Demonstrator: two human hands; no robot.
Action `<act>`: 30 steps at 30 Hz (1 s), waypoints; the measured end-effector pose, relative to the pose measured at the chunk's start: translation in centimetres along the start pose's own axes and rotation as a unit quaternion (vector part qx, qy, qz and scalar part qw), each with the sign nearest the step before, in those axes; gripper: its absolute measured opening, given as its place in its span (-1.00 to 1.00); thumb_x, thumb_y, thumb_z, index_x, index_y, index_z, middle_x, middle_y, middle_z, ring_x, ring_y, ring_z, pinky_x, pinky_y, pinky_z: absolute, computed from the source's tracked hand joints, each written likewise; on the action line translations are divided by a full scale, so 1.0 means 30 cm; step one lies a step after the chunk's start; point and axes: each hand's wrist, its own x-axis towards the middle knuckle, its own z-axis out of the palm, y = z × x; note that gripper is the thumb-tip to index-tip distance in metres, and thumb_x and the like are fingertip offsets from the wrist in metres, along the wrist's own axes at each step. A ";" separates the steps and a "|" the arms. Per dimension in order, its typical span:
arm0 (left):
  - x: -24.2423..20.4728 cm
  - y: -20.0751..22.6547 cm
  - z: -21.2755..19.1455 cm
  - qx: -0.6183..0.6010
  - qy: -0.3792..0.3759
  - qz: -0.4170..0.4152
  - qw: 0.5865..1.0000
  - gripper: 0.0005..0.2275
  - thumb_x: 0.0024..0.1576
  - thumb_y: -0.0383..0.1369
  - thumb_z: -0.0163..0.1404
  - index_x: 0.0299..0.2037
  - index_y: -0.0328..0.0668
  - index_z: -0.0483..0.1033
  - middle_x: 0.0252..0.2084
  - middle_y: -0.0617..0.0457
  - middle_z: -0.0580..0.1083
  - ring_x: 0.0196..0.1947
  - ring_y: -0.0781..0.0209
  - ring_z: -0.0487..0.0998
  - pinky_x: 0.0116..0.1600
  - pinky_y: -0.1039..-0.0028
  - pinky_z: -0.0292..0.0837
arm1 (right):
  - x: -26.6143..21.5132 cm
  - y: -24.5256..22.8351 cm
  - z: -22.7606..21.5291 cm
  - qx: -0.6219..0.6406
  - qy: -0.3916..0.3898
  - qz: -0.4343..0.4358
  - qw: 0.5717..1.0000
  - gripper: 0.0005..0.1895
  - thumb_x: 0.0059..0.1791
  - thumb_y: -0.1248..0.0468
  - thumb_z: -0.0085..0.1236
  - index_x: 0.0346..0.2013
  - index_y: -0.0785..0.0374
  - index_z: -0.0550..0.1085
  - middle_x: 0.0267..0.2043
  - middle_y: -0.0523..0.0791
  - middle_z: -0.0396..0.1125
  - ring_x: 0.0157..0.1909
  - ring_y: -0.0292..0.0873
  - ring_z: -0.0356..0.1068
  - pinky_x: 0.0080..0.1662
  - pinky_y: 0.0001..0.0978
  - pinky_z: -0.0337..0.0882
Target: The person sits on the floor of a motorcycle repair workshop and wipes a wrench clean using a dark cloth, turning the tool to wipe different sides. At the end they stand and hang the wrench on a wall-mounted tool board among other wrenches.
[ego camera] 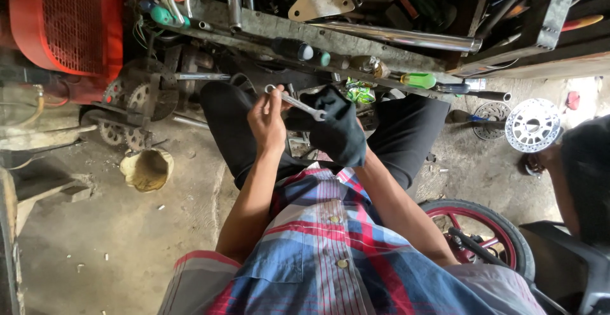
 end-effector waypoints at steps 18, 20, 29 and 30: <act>0.027 -0.061 -0.001 -0.129 0.000 -0.052 0.990 -0.70 0.28 -0.23 0.08 0.01 -0.37 0.57 -0.19 0.00 0.56 -0.25 0.29 0.57 -0.01 0.36 0.58 | -0.027 0.010 0.005 -0.366 -0.199 -0.047 0.908 -0.74 -0.15 0.01 0.35 -0.44 0.06 0.49 -0.18 -0.08 0.44 -0.22 0.03 0.38 -0.22 -0.05 0.35; 0.017 -0.065 -0.003 -0.094 0.018 -0.045 0.994 -0.71 0.28 -0.23 0.07 0.00 -0.35 0.59 -0.22 0.01 0.57 -0.28 0.30 0.57 -0.05 0.39 0.58 | -0.143 0.111 0.107 -0.173 -0.158 0.114 0.966 -0.60 -0.20 0.12 0.34 -0.17 0.19 0.44 -0.18 -0.03 0.36 -0.22 0.03 0.36 -0.21 -0.13 0.36; -0.030 -0.024 0.053 -0.028 0.080 -0.043 0.995 -0.75 0.27 -0.27 0.06 -0.04 -0.32 0.61 -0.27 0.04 0.60 -0.41 0.34 0.61 -0.28 0.53 0.56 | -0.309 0.216 0.219 0.164 0.081 0.267 0.946 -0.88 -0.02 0.35 0.19 -0.23 0.32 0.50 -0.28 0.00 0.44 -0.25 0.03 0.45 -0.17 -0.18 0.43; -0.030 -0.019 0.053 -0.031 0.080 -0.062 0.994 -0.76 0.26 -0.27 0.07 -0.06 -0.33 0.60 -0.27 0.04 0.59 -0.41 0.34 0.61 -0.29 0.53 0.56 | -0.258 0.155 0.171 0.065 0.105 0.177 0.976 -0.84 -0.04 0.35 0.25 -0.21 0.35 0.49 -0.26 0.01 0.44 -0.21 0.08 0.46 -0.12 -0.14 0.43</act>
